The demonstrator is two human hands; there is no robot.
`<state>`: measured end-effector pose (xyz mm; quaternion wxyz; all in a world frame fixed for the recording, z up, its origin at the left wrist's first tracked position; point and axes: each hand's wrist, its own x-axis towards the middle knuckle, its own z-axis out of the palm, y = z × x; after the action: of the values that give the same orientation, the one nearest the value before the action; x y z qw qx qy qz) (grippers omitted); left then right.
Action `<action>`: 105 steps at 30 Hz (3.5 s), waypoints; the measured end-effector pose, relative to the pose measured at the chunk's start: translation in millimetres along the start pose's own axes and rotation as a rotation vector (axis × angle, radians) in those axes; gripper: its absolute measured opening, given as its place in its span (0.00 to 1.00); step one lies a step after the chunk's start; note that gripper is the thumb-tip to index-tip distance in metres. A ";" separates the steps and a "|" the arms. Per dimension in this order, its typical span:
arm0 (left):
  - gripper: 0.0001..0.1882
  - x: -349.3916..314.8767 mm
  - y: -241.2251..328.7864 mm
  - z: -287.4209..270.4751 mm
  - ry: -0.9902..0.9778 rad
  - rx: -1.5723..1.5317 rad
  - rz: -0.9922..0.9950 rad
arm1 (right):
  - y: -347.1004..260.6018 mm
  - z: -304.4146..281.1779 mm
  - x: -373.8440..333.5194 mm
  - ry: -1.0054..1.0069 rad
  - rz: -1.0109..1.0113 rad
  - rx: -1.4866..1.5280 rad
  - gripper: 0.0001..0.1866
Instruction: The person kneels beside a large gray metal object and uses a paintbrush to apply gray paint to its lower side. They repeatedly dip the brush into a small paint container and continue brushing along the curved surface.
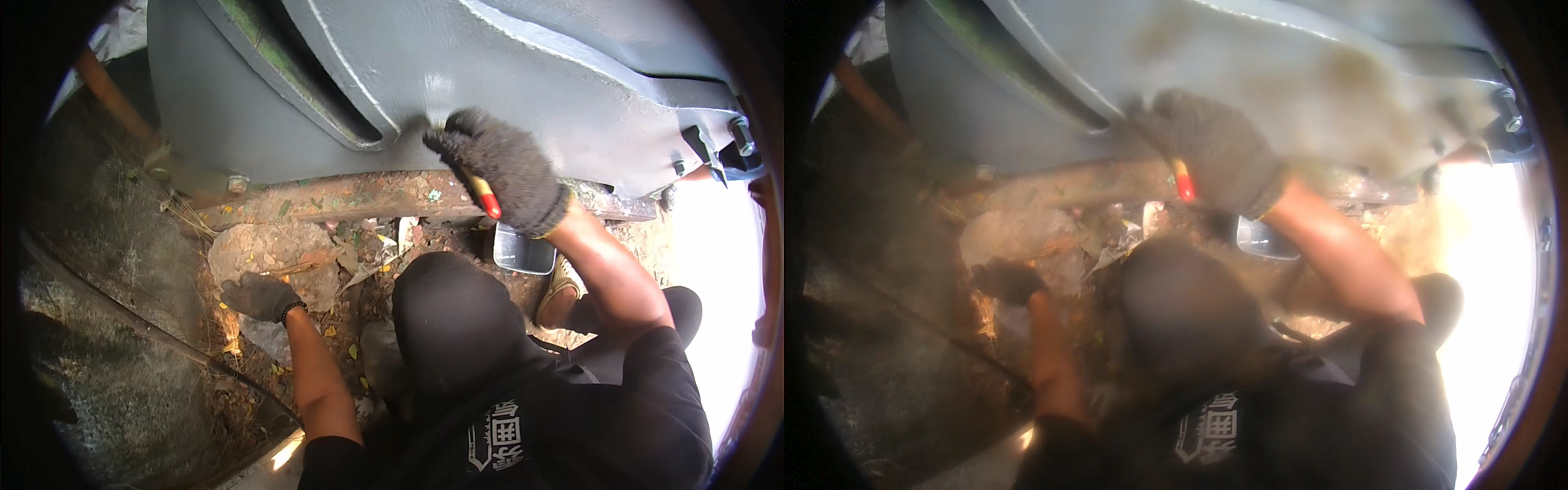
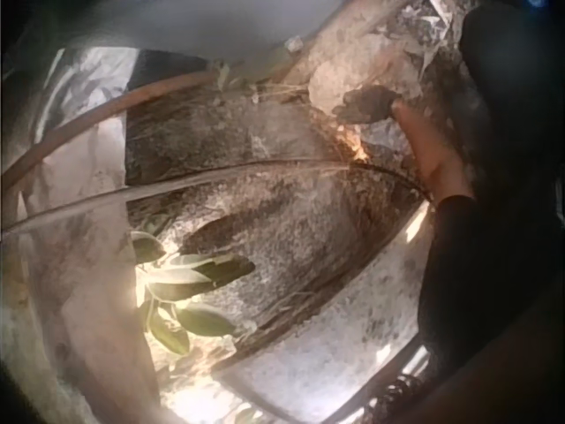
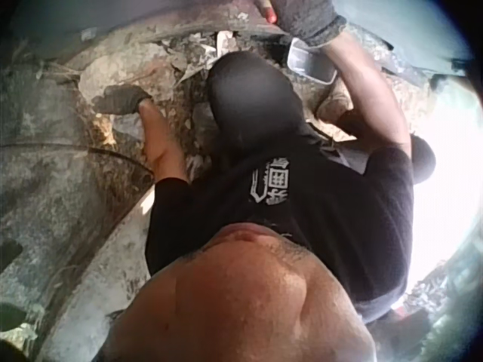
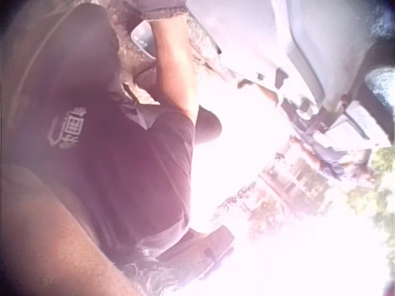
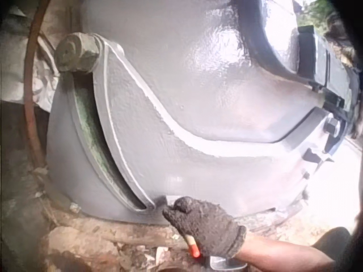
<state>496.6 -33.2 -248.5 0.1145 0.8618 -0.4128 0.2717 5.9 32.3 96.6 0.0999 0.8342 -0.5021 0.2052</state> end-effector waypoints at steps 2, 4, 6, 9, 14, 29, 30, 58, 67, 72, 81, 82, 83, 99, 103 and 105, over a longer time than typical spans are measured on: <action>0.28 3.8 -10.6 1.7 -0.035 0.210 0.025 | -17.7 -30.4 11.6 0.194 -0.068 -0.037 0.30; 0.24 -5.4 2.1 -16.6 0.012 0.403 0.072 | -22.9 -33.8 8.8 0.300 -0.020 -0.039 0.34; 0.23 -7.1 15.9 -46.5 0.084 0.534 0.115 | -17.9 -17.7 6.5 0.221 0.134 0.060 0.31; 0.28 -5.1 26.6 -60.6 0.110 0.606 0.127 | 8.7 42.4 -8.7 0.209 -0.201 -0.088 0.26; 0.38 -9.6 15.5 -30.9 0.115 -0.267 -0.034 | -2.7 110.6 -44.8 -0.333 0.231 0.355 0.20; 0.21 5.1 40.9 -82.1 -0.354 -0.133 -0.313 | 15.4 117.9 -44.0 -0.289 0.041 0.248 0.29; 0.19 3.7 50.2 -89.2 -0.399 -0.223 -0.388 | 22.7 113.4 -39.6 -0.272 0.053 0.237 0.29; 0.17 -3.6 224.3 -424.1 -0.369 -1.249 0.561 | 31.3 -131.1 -219.4 -0.054 0.683 -0.169 0.21; 0.16 -5.2 267.5 -423.7 -0.043 -1.098 0.493 | 50.4 -117.2 -242.4 0.033 0.685 0.079 0.19; 0.16 -4.0 280.4 -440.0 -0.108 -1.028 0.430 | 52.4 -118.5 -246.2 0.065 0.660 0.035 0.18; 0.14 -0.1 283.0 -441.7 -0.169 -1.004 0.430 | 50.7 -113.9 -260.7 0.078 0.723 0.149 0.18; 0.14 -2.2 280.5 -438.3 -0.146 -1.023 0.456 | 50.0 -113.8 -261.7 0.067 0.740 0.176 0.18; 0.13 -2.6 271.1 -427.9 0.018 -0.944 0.574 | 48.7 -113.9 -260.9 0.056 0.753 0.210 0.18; 0.18 -12.6 266.8 -421.5 -0.218 -1.362 0.317 | 42.3 -102.4 -229.8 -0.032 0.612 0.295 0.17; 0.16 0.1 278.5 -438.6 -0.210 -1.028 0.394 | 43.9 -99.4 -238.7 -0.010 0.694 0.277 0.17; 0.16 0.0 281.9 -438.9 -0.218 -1.043 0.391 | 47.1 -97.0 -242.0 0.015 0.712 0.291 0.18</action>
<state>114.5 -26.6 106.5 0.4292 0.6217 -0.6538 -0.0424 -158.6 238.8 74.5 -0.0935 0.6116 -0.7251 0.3024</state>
